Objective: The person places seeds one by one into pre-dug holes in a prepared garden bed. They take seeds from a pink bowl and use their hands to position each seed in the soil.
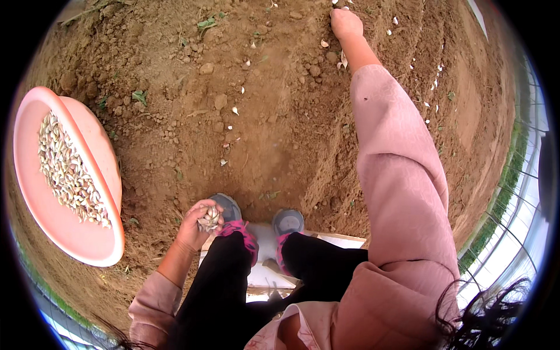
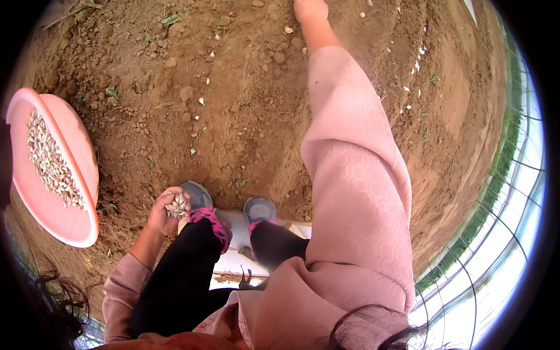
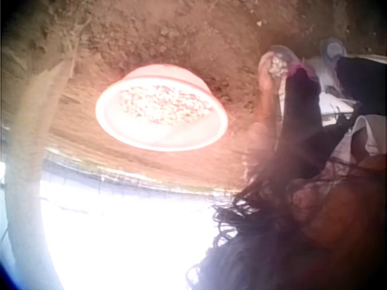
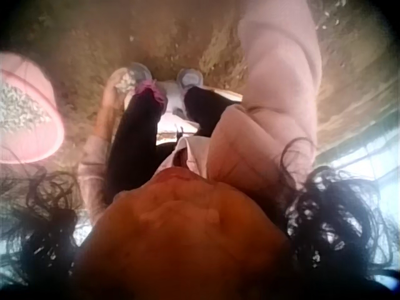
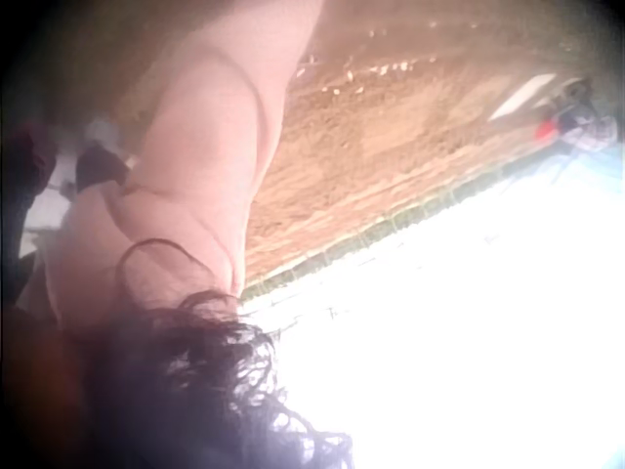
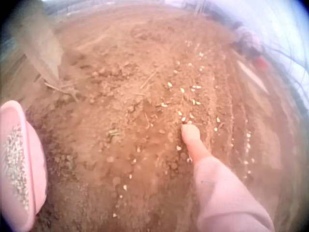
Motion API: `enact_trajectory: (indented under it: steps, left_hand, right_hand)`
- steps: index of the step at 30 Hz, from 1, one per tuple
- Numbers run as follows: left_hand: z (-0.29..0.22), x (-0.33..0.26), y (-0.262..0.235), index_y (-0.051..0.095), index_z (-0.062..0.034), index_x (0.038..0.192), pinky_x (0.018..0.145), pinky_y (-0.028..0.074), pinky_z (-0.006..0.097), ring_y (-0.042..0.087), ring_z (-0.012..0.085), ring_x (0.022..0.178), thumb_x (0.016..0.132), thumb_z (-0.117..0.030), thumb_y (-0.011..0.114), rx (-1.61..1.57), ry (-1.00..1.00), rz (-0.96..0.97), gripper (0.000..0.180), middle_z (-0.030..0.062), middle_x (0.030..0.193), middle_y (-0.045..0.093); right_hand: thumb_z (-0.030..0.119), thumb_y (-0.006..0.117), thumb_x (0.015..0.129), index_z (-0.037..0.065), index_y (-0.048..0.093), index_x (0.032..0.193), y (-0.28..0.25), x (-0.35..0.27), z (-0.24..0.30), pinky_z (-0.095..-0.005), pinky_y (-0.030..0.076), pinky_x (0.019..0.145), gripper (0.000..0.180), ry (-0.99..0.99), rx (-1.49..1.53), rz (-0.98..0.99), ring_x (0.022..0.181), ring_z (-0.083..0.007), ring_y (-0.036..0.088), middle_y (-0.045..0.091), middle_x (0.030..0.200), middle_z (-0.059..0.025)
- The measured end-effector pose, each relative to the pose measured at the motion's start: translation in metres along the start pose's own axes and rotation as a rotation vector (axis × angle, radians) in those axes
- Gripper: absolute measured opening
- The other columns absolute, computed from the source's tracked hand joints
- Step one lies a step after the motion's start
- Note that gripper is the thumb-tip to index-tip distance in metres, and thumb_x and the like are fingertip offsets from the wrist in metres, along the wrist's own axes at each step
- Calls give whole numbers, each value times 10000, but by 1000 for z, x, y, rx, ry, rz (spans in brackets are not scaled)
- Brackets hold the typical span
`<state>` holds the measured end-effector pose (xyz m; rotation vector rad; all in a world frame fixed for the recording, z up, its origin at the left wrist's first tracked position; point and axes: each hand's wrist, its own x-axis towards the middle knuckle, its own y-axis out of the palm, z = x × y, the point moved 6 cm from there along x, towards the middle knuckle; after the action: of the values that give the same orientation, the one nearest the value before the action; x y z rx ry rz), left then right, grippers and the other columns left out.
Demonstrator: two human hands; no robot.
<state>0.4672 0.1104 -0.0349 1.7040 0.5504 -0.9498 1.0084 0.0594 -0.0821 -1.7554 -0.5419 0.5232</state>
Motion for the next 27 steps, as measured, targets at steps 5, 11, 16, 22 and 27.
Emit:
enact_trajectory:
  steps: [5,11,16,22,27]
  left_hand:
    - [-2,-5,0,473,-47,915,482,442,320,536,241,655,740,-183,475,-29,25,-13,221,140,853,524]
    - [-3,-2,3,470,-42,919,514,448,324,537,239,661,743,-183,470,-21,25,1,226,142,855,525]
    - [-2,-2,1,470,-41,923,502,452,314,539,240,665,741,-180,472,-18,45,-13,229,142,849,528]
    - [0,-1,3,475,-40,914,498,456,311,539,243,663,736,-171,470,-11,25,-8,222,141,847,528]
    - [-6,-1,5,476,-38,912,515,460,317,540,239,664,735,-167,464,-18,50,-6,219,141,852,527]
  right_hand:
    - [253,473,725,94,576,845,-35,-28,12,-375,438,685,224,-33,268,67,806,-275,549,577,831,-127]
    - [241,489,699,126,582,807,-34,-77,30,-351,446,662,183,-23,335,216,781,-239,553,585,791,-99]
    - [221,489,708,132,582,818,-23,-78,16,-346,446,659,170,63,607,210,786,-225,555,589,778,-95]
    - [224,508,690,167,598,805,-14,-63,15,-352,426,677,157,8,239,130,786,-214,553,592,768,-59]
    - [246,514,706,171,593,846,-25,-50,13,-367,431,691,177,77,330,126,795,-261,548,584,812,-99]
